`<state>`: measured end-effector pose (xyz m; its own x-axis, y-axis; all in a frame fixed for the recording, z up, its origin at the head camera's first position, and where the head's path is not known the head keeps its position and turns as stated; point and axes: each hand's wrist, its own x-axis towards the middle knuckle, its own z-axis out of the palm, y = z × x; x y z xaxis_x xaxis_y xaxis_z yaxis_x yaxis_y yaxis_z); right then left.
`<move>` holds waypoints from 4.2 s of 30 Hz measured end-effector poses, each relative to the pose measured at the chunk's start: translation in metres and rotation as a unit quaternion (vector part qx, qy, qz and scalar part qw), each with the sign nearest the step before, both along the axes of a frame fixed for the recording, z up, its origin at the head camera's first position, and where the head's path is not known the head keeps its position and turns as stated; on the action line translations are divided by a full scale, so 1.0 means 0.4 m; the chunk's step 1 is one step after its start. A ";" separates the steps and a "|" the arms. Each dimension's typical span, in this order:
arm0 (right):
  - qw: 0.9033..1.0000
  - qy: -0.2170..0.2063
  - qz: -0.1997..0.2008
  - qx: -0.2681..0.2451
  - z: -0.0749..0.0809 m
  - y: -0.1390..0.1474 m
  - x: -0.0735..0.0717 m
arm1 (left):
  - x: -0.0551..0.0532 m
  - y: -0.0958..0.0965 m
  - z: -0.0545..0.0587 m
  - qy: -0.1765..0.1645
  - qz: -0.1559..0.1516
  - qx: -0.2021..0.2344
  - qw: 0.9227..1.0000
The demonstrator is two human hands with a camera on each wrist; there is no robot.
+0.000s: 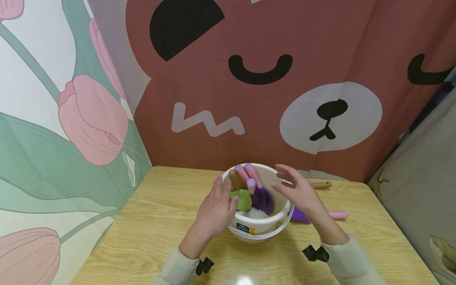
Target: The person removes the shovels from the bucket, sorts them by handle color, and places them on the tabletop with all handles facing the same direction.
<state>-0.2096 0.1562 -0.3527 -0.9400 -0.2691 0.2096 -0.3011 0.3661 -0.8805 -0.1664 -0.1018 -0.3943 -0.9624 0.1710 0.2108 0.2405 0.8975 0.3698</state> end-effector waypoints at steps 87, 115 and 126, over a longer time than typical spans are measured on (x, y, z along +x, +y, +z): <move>0.991 -0.037 0.076 0.102 -0.033 -0.128 -0.096 | -0.001 -0.002 -0.003 0.008 -0.001 0.009 1.000; 0.994 -0.066 -0.019 -0.089 -0.005 -0.098 -0.083 | 0.002 -0.003 -0.003 0.006 -0.005 0.004 1.000; 0.980 -0.063 -0.040 -0.185 0.031 -0.081 -0.081 | 0.001 -0.003 -0.004 0.007 -0.004 0.003 1.000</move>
